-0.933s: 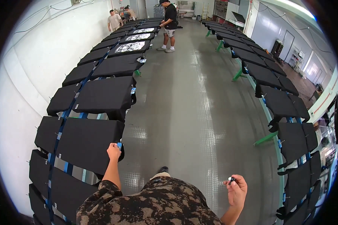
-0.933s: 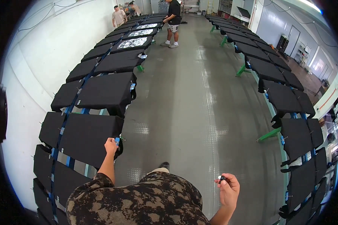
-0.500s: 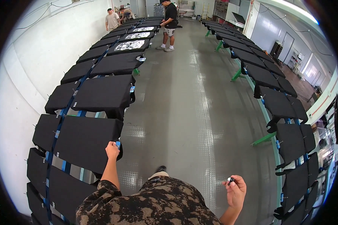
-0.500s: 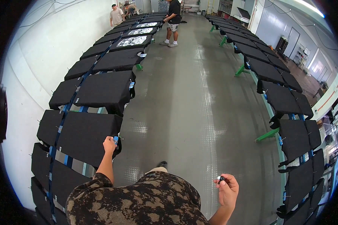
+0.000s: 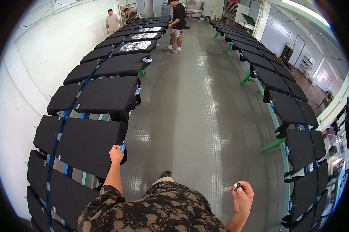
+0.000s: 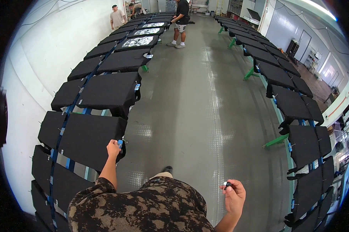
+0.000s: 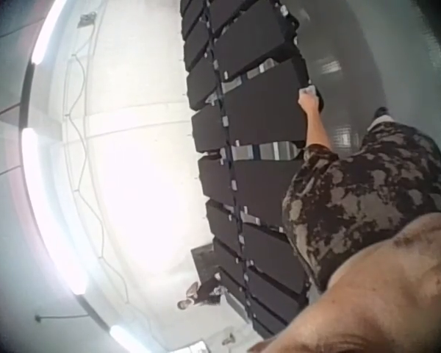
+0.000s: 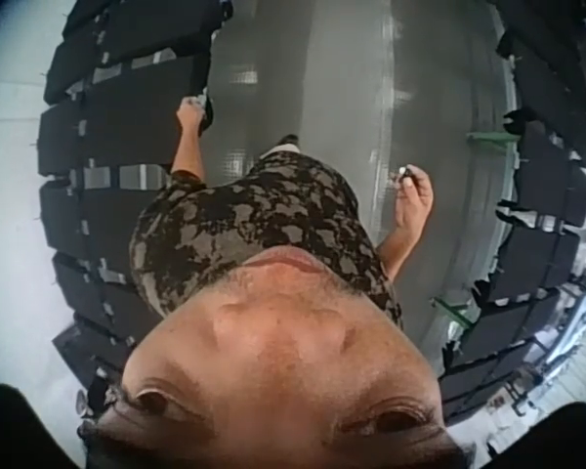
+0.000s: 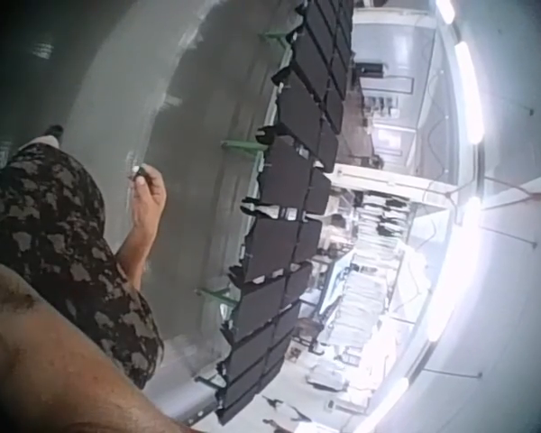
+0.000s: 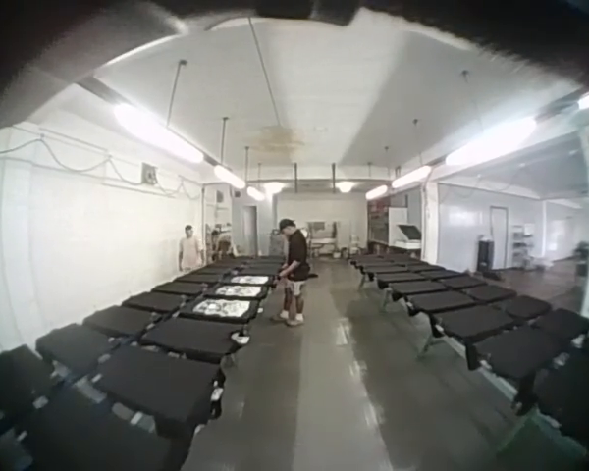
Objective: Positioning t-shirts on platens for screen printing.
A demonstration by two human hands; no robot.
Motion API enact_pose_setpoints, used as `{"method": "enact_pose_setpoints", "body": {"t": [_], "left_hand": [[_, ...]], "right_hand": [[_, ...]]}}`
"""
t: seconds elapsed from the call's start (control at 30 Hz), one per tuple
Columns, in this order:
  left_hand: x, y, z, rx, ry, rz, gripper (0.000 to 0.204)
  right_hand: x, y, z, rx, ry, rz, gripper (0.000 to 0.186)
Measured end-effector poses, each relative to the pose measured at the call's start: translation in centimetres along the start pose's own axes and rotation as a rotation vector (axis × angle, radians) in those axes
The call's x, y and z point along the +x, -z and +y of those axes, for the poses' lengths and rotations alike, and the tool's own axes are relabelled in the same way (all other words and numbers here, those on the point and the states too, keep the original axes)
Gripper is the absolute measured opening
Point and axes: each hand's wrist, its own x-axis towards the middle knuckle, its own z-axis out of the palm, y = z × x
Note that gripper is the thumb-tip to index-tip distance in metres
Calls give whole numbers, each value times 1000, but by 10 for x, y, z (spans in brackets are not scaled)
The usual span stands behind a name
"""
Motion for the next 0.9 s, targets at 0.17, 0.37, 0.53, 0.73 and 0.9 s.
{"method": "enact_pose_setpoints", "body": {"t": [0.17,0.37,0.53,0.73,0.9], "left_hand": [[0,-2,3,6,7,-5,22],[-7,4,16,-22,17,-29,22],[-6,2,7,-22,-17,55,23],[-21,11,32,-110,72,-29,23],[-8,-2,6,-43,59,11,22]], "right_hand": [[-1,1,0,9,-8,9,19],[0,3,1,19,-7,19,19],[2,3,2,13,-14,-2,19],[1,4,1,1,6,2,20],[3,3,1,-4,1,-3,20]]}}
